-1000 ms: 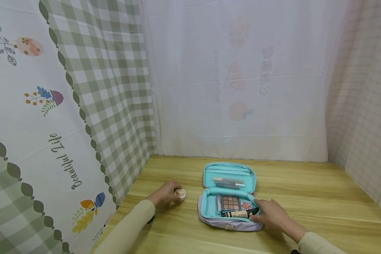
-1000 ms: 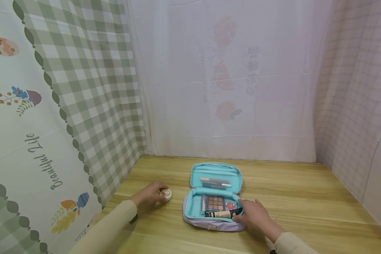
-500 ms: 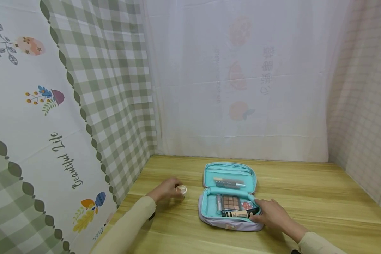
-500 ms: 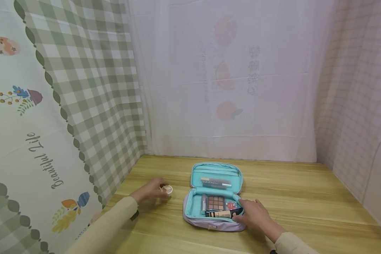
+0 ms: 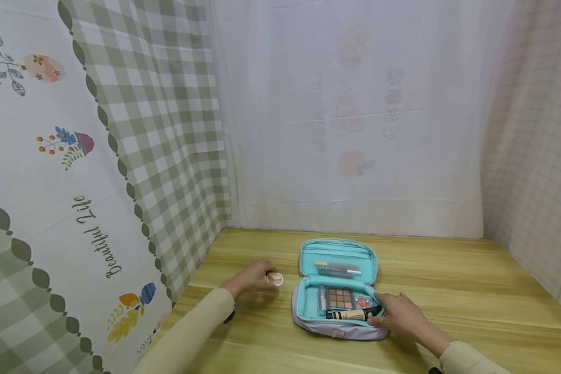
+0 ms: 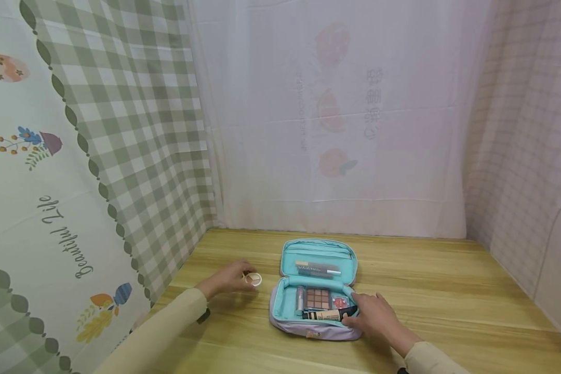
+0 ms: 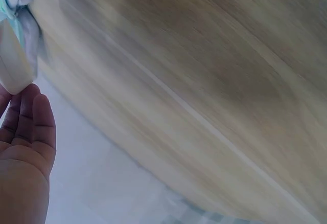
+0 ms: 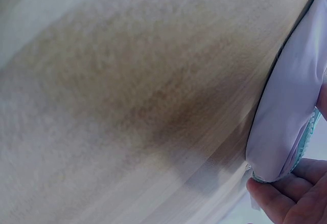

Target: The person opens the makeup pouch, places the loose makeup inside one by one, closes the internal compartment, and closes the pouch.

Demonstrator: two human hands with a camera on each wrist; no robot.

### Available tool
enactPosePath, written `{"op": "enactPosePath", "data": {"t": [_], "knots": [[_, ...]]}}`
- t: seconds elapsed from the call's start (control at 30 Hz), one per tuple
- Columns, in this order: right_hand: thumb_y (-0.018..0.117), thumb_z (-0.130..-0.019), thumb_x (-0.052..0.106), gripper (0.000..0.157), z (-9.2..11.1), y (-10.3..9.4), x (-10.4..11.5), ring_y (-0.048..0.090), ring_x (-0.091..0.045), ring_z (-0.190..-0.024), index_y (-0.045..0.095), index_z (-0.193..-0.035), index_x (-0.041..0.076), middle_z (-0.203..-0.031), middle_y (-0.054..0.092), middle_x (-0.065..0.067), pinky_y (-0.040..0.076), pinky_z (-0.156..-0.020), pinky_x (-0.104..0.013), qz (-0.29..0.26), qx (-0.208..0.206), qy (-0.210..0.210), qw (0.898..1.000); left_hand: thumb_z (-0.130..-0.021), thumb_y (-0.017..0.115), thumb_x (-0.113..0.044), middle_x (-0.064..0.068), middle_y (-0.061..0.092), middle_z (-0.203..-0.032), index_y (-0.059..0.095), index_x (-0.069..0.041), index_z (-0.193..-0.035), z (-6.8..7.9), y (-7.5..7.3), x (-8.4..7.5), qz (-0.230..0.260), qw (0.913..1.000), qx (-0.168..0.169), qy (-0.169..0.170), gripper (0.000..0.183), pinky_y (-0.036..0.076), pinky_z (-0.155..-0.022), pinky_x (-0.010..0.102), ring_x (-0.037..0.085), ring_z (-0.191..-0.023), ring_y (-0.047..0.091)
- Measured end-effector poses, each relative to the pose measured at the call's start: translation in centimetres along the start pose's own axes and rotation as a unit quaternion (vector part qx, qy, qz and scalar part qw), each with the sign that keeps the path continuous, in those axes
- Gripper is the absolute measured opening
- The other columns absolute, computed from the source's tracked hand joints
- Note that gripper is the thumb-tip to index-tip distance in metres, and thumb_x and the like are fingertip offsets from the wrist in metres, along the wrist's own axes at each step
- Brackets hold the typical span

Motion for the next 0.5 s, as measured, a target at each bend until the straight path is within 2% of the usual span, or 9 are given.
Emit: {"op": "enactPosePath", "data": {"t": [0.27, 0.5], "knots": [[0.082, -0.078, 0.043, 0.078, 0.1, -0.1, 0.1, 0.059, -0.045, -0.113, 0.058, -0.126, -0.013, -0.118, 0.065, -0.026, 0.028, -0.102, -0.071, -0.001, -0.005, -0.007, 1.000, -0.081, 0.083, -0.028, 0.004, 0.064, -0.109, 0.069, -0.002, -0.119, -0.8, 0.9, -1.4, -0.004, 0.9996, 0.023, 0.013, 0.049, 0.049, -0.084, 0.028, 0.013, -0.095, 0.056], [0.082, -0.078, 0.043, 0.078, 0.1, -0.1, 0.0, 0.059, -0.045, -0.114, 0.058, -0.126, -0.014, -0.119, 0.064, -0.027, 0.027, -0.103, -0.072, -0.004, -0.003, -0.004, 1.000, -0.081, 0.082, -0.029, 0.003, 0.063, -0.108, 0.069, -0.004, -0.120, -1.2, 1.5, -2.3, -0.006, 0.9992, 0.028, 0.026, 0.047, 0.049, -0.084, 0.026, 0.010, -0.094, 0.055]]}}
Point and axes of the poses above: each hand's wrist, its own z-axis away from the middle knuckle, its own y-axis out of the palm, x = y × z, the point moved 4 cm from there along -z, towards the middle knuckle
